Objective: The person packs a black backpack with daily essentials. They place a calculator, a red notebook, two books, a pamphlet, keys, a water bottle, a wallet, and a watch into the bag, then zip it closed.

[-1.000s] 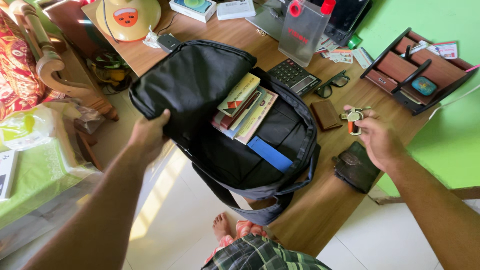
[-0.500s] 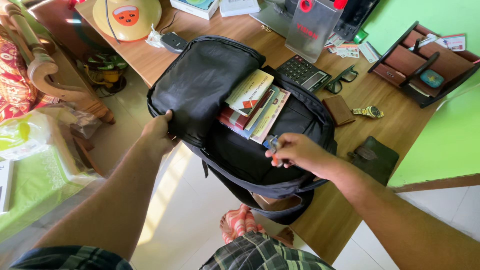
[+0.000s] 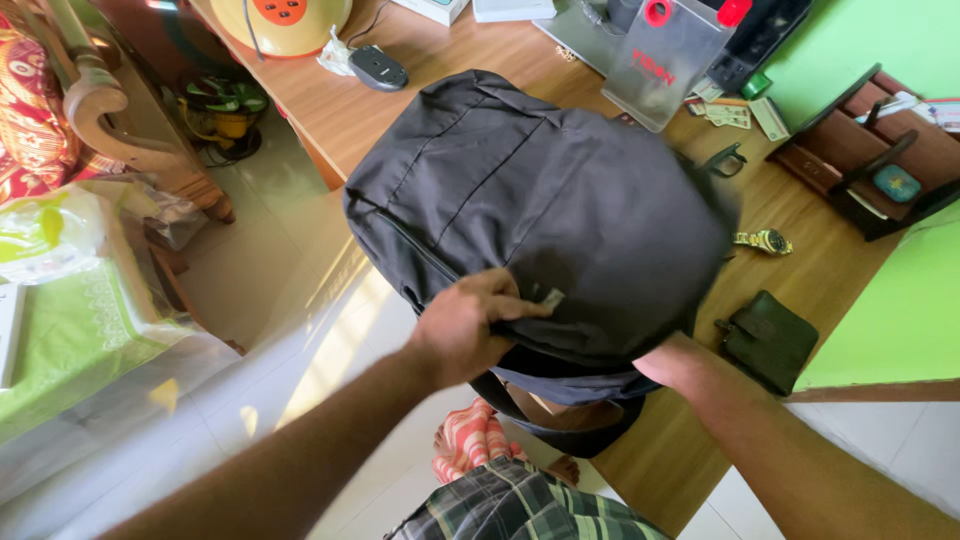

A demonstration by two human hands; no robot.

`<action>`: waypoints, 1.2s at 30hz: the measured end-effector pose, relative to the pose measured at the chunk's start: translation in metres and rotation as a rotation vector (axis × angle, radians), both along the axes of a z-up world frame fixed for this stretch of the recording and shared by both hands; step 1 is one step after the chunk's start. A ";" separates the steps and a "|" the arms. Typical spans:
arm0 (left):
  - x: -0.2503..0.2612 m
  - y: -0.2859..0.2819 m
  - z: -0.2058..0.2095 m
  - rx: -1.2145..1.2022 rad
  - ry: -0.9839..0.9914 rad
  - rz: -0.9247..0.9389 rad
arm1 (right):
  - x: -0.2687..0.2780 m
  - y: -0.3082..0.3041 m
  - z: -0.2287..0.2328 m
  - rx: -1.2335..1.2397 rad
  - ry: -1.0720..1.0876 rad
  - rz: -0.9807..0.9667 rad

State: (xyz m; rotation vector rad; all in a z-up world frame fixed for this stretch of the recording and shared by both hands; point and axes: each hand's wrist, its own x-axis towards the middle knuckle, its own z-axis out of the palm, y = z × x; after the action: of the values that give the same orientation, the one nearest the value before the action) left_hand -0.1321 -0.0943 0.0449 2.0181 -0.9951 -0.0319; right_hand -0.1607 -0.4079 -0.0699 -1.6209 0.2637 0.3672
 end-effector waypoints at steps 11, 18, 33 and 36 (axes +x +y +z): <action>-0.021 -0.013 -0.016 0.018 0.051 0.201 | -0.032 -0.164 0.060 0.017 -0.076 -0.769; -0.053 -0.031 -0.053 0.102 -0.011 0.282 | -0.006 -0.220 -0.001 -1.165 -0.053 -0.406; -0.032 -0.073 -0.065 0.130 0.538 0.738 | -0.046 -0.025 0.083 -0.887 -0.887 -0.018; -0.029 -0.076 -0.060 0.065 0.660 0.737 | -0.061 0.047 0.109 -0.800 -0.970 0.271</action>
State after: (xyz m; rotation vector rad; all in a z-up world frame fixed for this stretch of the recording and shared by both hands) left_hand -0.1611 -0.1706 -0.0154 2.0990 0.1752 -0.3103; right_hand -0.2221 -0.3613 0.0388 -2.4229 -0.6323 -0.4094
